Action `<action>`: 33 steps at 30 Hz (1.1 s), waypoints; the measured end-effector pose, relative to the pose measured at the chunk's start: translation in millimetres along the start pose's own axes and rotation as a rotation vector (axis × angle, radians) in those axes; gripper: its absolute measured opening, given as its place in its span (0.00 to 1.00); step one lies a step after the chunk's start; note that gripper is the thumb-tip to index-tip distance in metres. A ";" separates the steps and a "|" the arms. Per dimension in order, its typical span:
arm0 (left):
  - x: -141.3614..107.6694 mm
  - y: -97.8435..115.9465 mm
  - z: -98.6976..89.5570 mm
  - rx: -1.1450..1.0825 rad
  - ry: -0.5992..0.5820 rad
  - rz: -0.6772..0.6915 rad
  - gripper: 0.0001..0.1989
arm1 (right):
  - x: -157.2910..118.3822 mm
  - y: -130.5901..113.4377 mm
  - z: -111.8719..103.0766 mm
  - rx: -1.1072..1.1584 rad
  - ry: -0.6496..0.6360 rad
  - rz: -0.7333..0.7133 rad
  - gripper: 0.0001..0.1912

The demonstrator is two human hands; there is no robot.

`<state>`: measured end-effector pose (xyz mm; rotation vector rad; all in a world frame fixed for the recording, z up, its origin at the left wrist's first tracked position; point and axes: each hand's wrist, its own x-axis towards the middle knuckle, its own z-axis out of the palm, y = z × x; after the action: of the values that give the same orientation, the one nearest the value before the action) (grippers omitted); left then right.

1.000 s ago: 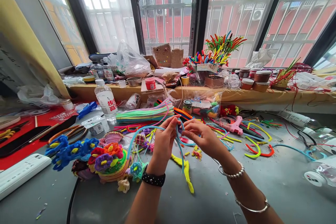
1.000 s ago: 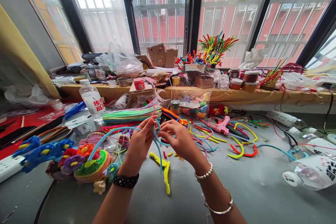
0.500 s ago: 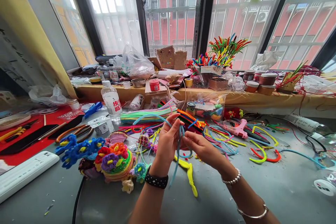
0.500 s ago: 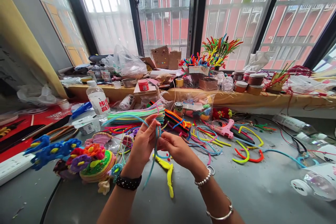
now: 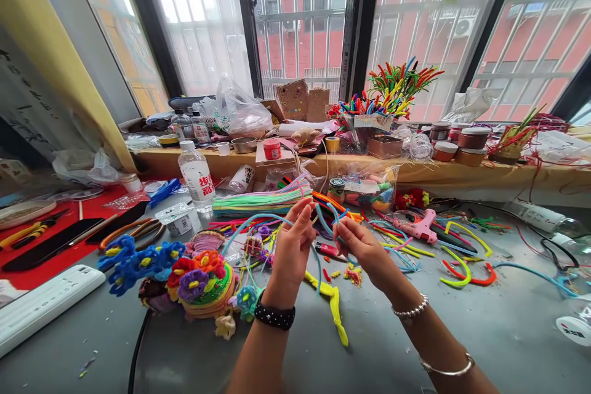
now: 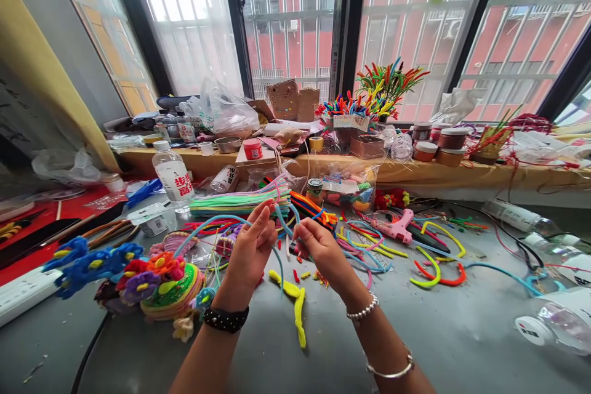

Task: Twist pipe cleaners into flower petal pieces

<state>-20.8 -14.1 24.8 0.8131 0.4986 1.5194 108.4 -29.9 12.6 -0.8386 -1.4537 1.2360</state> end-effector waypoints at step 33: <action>-3.4 -11.6 3.1 0.562 -0.081 -0.001 0.17 | -1.1 -12.0 -7.0 -0.073 -0.103 0.051 0.14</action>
<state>-10.8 -16.4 17.8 1.2984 0.8850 1.3499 116.6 -31.8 23.7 -0.8764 -1.5765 1.2876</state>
